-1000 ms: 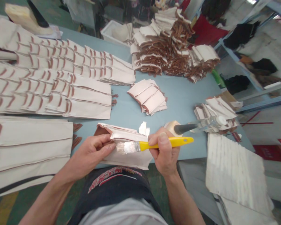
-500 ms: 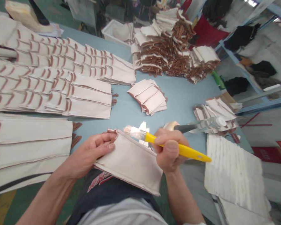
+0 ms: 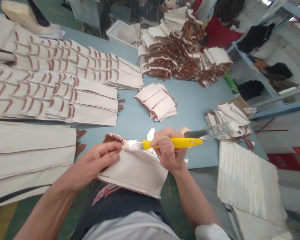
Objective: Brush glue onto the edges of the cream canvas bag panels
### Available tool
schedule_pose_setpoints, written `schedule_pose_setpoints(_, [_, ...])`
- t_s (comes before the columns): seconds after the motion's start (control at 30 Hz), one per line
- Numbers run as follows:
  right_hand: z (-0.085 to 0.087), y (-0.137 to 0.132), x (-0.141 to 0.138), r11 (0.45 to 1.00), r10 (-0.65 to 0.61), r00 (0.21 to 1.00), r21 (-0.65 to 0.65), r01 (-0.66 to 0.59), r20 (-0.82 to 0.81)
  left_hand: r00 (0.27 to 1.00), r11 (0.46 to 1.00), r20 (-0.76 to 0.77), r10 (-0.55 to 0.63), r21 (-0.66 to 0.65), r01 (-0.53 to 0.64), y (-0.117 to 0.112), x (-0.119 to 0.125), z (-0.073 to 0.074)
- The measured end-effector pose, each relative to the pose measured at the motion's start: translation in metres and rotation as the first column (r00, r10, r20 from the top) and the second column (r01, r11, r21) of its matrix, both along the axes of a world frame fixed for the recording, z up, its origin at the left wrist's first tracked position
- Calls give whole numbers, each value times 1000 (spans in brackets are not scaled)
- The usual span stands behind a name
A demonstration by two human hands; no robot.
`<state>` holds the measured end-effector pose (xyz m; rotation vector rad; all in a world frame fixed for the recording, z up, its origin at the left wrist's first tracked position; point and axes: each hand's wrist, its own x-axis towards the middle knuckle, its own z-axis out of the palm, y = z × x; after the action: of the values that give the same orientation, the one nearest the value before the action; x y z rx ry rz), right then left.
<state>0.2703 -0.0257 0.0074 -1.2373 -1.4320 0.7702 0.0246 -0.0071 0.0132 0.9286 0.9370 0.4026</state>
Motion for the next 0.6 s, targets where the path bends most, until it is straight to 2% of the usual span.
schedule_pose_setpoints(0.13, [1, 12, -14, 989, 111, 994, 102, -110, -7, 998, 998, -29, -47, 40, 48, -4, 2, -1])
schedule_pose_setpoints(0.2, [7, 13, -17, 985, 91, 991, 154, -76, -98, 999, 998, -49, -15, 59, 17, -6, 2, -2])
schedule_pose_setpoints(0.3, [21, 7, -12, 984, -27, 953, 159, 78, -302, 998, 998, -50, 39, 52, -36, -9, -1, -2])
schedule_pose_setpoints(0.37, [27, 2, -5, 992, -11, 929, 114, 57, -371, 998, 999, -47, 38, 31, -36, -11, -3, -2])
schedule_pose_setpoints(0.47, [25, 1, 0, 994, 107, 947, 27, -104, -303, 999, 1000, -34, -5, 25, 6, -13, -4, -1])
schedule_pose_setpoints(0.53, [17, 4, -3, 993, 114, 971, 13, -114, -209, 1000, 999, -22, -9, 46, 10, -14, -3, -1])
schedule_pose_setpoints(0.6, [7, 5, -9, 995, 86, 985, 55, -78, -148, 1000, 997, -18, 16, 69, -14, -13, -3, -1])
